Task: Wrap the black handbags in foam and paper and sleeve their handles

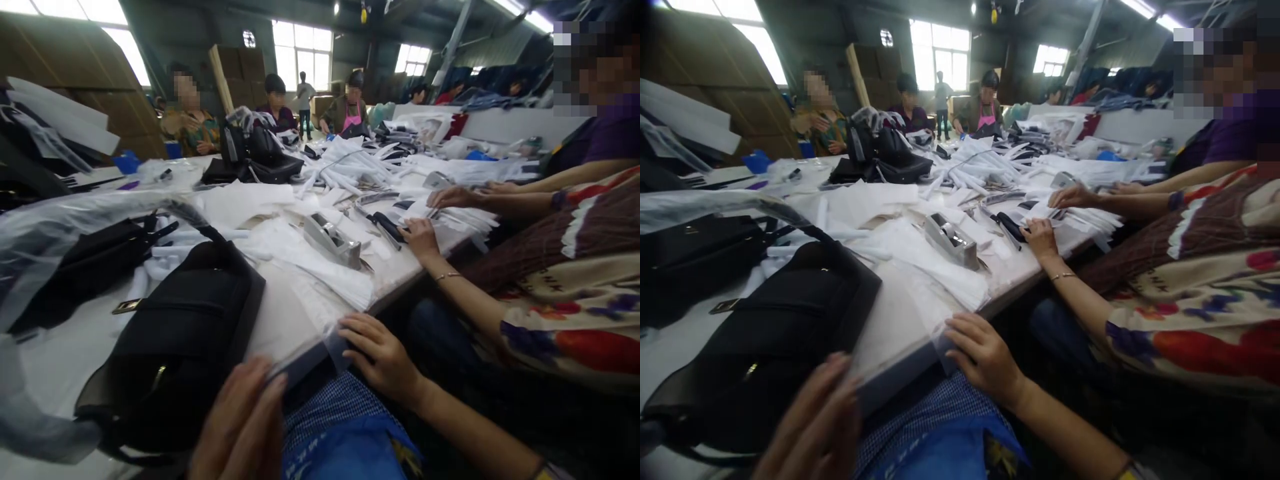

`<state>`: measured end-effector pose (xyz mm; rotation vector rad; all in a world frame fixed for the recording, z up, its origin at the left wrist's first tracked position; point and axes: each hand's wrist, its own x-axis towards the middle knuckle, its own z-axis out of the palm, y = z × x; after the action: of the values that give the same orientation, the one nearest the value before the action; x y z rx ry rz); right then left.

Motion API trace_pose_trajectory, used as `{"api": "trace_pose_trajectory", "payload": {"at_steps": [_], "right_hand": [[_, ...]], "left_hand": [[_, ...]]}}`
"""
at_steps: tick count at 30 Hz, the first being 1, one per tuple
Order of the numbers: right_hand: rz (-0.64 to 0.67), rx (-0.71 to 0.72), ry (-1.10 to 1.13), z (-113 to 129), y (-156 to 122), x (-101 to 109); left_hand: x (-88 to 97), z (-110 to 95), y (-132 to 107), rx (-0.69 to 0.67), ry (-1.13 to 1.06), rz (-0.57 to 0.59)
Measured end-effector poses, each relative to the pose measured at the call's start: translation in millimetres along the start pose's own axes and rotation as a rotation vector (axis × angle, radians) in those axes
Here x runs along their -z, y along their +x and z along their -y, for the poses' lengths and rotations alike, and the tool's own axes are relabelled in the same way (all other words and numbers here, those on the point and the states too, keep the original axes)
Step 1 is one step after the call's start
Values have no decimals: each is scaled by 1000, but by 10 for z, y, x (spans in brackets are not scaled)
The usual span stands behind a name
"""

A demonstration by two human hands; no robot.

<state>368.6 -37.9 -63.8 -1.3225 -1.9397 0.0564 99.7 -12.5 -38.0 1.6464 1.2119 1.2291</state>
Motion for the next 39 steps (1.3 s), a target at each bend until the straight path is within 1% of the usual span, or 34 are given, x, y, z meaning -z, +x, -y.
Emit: {"api": "trace_pose_trajectory", "payload": {"at_steps": [1, 2, 3, 5, 6, 8, 10, 11, 13, 15, 17, 19, 21, 23, 24, 25, 27, 30, 31, 32, 34, 35, 37, 38, 39], "right_hand": [[-25, -24, -15, -17, -124, -95], [-48, -39, -25, -28, -218, -181], [-63, -42, -37, -37, -284, -256], [-77, -28, -57, -65, -346, -368], [-81, -21, -59, -85, -350, -402], [-104, -32, -32, -131, -334, -425], [-160, -101, 49, -179, -323, -401], [-194, -166, 101, -205, -332, -382], [-238, -345, 200, -262, -390, -361], [-229, -532, 281, -331, -492, -397], [-214, -668, 347, -404, -593, -508], [-237, -761, 376, -464, -648, -665], [-277, -824, 361, -495, -635, -814], [-284, -856, 354, -491, -578, -892], [-269, -858, 366, -478, -548, -888], [-243, -851, 391, -459, -525, -851], [-160, -820, 471, -414, -515, -675], [4, -769, 646, -353, -566, -214], [44, -776, 734, -336, -579, -36], [58, -797, 828, -321, -578, 140], [10, -845, 982, -288, -523, 459], [-40, -855, 1018, -267, -467, 590], [-118, -816, 1010, -207, -314, 783], [-129, -780, 1000, -168, -226, 844], [-121, -743, 996, -124, -137, 885]], "left_hand": [[-186, 37, 43, -112, 112, 94], [-378, 92, 109, -226, 268, 215], [-567, 160, 192, -287, 403, 264], [-891, 308, 384, -296, 632, 309], [-1013, 372, 479, -306, 725, 333], [-1166, 454, 646, -323, 869, 366], [-1218, 480, 778, -330, 947, 377], [-1221, 482, 834, -325, 966, 375], [-1214, 484, 933, -312, 979, 375], [-1213, 497, 1007, -305, 981, 376], [-1223, 517, 1047, -304, 982, 379], [-1234, 531, 1056, -306, 979, 380], [-1236, 534, 1051, -308, 972, 382], [-1229, 529, 1045, -306, 961, 384], [-1224, 526, 1044, -304, 953, 385], [-1219, 525, 1044, -302, 942, 385], [-1212, 527, 1049, -296, 910, 383], [-1209, 539, 1064, -279, 830, 374], [-1206, 538, 1070, -269, 796, 366], [-1201, 530, 1073, -257, 757, 355], [-1178, 481, 1063, -228, 670, 315], [-1162, 435, 1044, -210, 622, 290], [-1134, 292, 968, -165, 519, 267], [-1127, 196, 913, -145, 479, 283], [-1129, 86, 854, -109, 419, 354]]}}
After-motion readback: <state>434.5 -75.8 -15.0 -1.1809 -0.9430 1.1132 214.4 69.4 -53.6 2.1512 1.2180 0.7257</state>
